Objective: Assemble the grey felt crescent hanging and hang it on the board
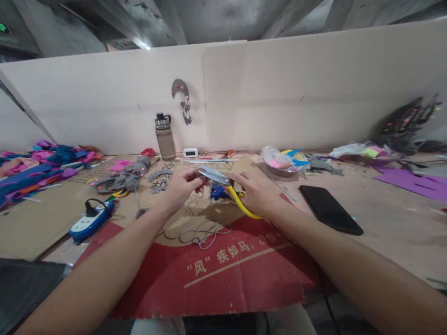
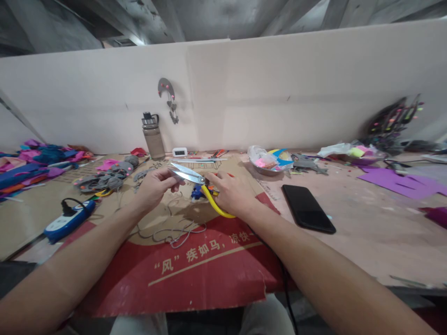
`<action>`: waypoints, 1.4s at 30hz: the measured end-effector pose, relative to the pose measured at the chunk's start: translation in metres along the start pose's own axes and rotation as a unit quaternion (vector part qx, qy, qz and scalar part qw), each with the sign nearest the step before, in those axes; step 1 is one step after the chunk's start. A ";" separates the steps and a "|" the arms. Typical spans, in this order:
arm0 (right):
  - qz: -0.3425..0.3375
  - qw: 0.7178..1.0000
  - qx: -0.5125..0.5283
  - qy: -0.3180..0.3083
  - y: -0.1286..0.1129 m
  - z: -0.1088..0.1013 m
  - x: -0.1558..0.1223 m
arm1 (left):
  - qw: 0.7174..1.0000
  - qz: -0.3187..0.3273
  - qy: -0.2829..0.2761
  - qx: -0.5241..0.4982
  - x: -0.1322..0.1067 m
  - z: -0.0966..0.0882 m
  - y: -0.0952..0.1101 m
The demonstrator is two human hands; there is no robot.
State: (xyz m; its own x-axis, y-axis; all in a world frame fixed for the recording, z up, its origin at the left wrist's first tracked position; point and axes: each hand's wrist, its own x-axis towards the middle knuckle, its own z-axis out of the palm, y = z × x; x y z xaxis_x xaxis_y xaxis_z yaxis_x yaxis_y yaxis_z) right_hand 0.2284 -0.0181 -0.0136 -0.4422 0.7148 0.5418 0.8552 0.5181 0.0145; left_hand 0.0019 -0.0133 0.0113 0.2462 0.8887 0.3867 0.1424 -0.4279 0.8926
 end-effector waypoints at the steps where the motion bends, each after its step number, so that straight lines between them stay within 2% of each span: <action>1: 0.000 1.000 0.002 0.000 0.000 0.000 0.000 | 1.000 -0.006 0.000 -0.015 0.000 0.000 0.000; 9: -0.008 1.000 0.022 0.000 0.000 0.001 0.000 | 0.990 -0.082 0.016 -0.114 0.001 0.004 -0.001; 13: 0.009 0.996 0.085 0.018 0.000 0.000 0.001 | 0.986 -0.097 0.013 -0.138 0.001 0.006 0.001; 18: 0.040 0.985 0.157 0.053 0.002 -0.004 0.006 | 0.990 -0.061 0.006 -0.129 0.001 0.004 -0.004; 26: 0.004 0.995 0.081 0.050 -0.002 0.001 0.003 | 0.994 -0.031 0.018 -0.104 0.003 0.004 -0.006; 30: 0.040 0.989 0.130 0.060 0.001 0.001 0.004 | 0.992 -0.034 0.031 -0.114 0.005 0.003 -0.008; 34: 0.094 0.971 0.206 0.077 0.005 -0.002 0.006 | 0.996 -0.021 0.011 -0.090 0.005 0.002 -0.012; 42: 0.136 0.969 0.198 0.056 0.011 -0.001 0.009 | 0.999 -0.006 -0.024 -0.035 0.003 0.001 -0.013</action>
State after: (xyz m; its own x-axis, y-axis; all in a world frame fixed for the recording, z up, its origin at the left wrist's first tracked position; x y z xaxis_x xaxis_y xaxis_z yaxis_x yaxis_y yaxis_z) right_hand 0.2337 -0.0061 -0.0079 -0.1630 0.8062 0.5688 0.7556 0.4727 -0.4534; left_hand 0.0020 -0.0049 0.0005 0.2912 0.8837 0.3664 0.0787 -0.4039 0.9114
